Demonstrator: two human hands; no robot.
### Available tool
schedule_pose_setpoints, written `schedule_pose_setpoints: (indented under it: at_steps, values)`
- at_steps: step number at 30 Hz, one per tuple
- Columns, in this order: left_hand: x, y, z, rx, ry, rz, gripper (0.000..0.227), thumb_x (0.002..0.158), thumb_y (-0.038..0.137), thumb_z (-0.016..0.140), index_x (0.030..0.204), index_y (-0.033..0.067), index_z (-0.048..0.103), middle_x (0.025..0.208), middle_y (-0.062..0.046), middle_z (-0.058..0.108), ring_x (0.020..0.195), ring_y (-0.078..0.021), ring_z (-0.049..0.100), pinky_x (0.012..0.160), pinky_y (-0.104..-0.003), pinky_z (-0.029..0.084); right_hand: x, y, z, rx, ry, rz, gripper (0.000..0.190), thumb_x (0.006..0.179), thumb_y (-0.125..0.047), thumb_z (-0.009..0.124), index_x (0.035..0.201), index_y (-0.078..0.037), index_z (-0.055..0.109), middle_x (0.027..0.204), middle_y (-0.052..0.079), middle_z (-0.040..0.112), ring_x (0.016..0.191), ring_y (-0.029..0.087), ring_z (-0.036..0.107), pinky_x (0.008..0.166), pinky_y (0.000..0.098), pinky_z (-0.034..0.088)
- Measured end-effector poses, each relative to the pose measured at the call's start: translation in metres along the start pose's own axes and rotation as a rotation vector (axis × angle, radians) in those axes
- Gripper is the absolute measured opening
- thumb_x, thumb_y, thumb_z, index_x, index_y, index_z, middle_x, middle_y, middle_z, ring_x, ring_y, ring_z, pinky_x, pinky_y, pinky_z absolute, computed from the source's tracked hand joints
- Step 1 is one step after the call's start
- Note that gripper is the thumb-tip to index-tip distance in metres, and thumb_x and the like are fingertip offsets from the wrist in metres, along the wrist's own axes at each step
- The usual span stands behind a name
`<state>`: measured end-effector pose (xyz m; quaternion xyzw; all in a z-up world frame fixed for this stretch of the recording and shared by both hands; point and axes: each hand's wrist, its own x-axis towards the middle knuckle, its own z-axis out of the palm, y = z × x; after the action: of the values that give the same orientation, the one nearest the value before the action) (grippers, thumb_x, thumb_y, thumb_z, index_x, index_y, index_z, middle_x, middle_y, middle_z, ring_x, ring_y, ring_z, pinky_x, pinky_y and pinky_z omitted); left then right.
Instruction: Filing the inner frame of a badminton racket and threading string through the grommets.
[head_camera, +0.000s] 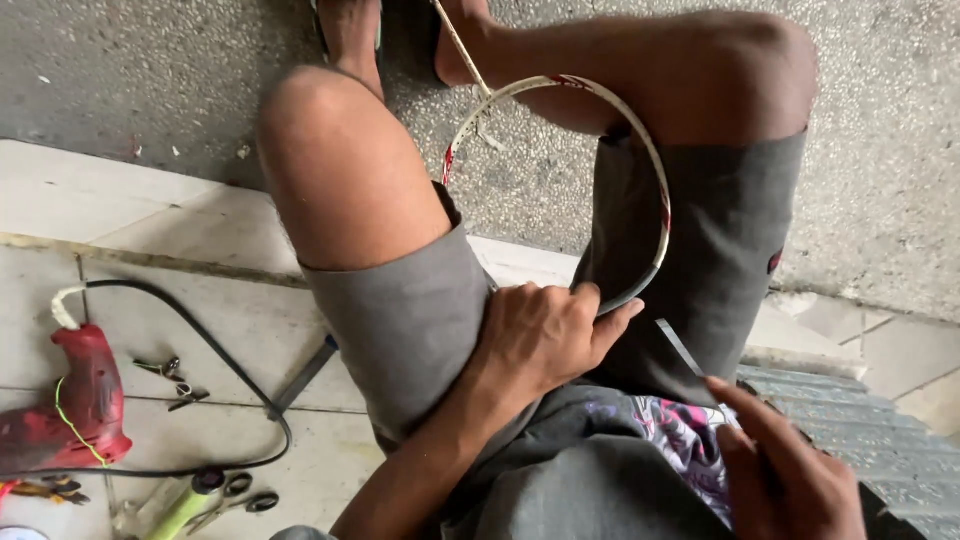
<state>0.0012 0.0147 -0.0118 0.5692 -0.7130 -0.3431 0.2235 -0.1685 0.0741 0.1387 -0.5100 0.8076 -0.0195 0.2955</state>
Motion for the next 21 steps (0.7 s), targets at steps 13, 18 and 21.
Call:
schedule_pose_setpoints:
  at_steps: [13, 18, 21]
  values:
    - [-0.002, 0.0, 0.002, 0.017, -0.047, -0.047, 0.056, 0.095, 0.056, 0.051, 0.063, 0.012, 0.061, 0.048, -0.012, 0.058, 0.044, -0.0381, 0.059, 0.038, -0.05, 0.042, 0.018, 0.007, 0.014, -0.104, -0.101, -0.393, 0.043, 0.091, -0.005, 0.06, 0.133, -0.017, 0.064, 0.057, 0.002, 0.034, 0.048, 0.008, 0.026, 0.047, 0.0181, 0.036]
    - [-0.002, 0.0, 0.004, 0.024, -0.068, -0.074, 0.057, 0.095, 0.059, 0.05, 0.062, 0.0133, 0.061, 0.048, -0.011, 0.058, 0.044, -0.0391, 0.059, 0.039, -0.052, 0.042, 0.017, 0.006, 0.013, -0.133, -0.108, -0.372, 0.045, 0.09, -0.006, 0.061, 0.133, -0.019, 0.064, 0.056, 0.001, 0.043, 0.047, 0.007, 0.031, 0.047, 0.0186, 0.04]
    - [-0.001, 0.0, 0.004, -0.009, -0.154, -0.081, 0.057, 0.097, 0.058, 0.047, 0.065, 0.0128, 0.061, 0.052, -0.012, 0.061, 0.048, -0.0391, 0.062, 0.041, -0.052, 0.044, 0.017, 0.004, 0.012, -0.169, -0.098, -0.385, 0.046, 0.09, -0.005, 0.062, 0.133, -0.02, 0.064, 0.055, 0.001, 0.042, 0.046, 0.007, 0.03, 0.045, 0.0204, 0.039]
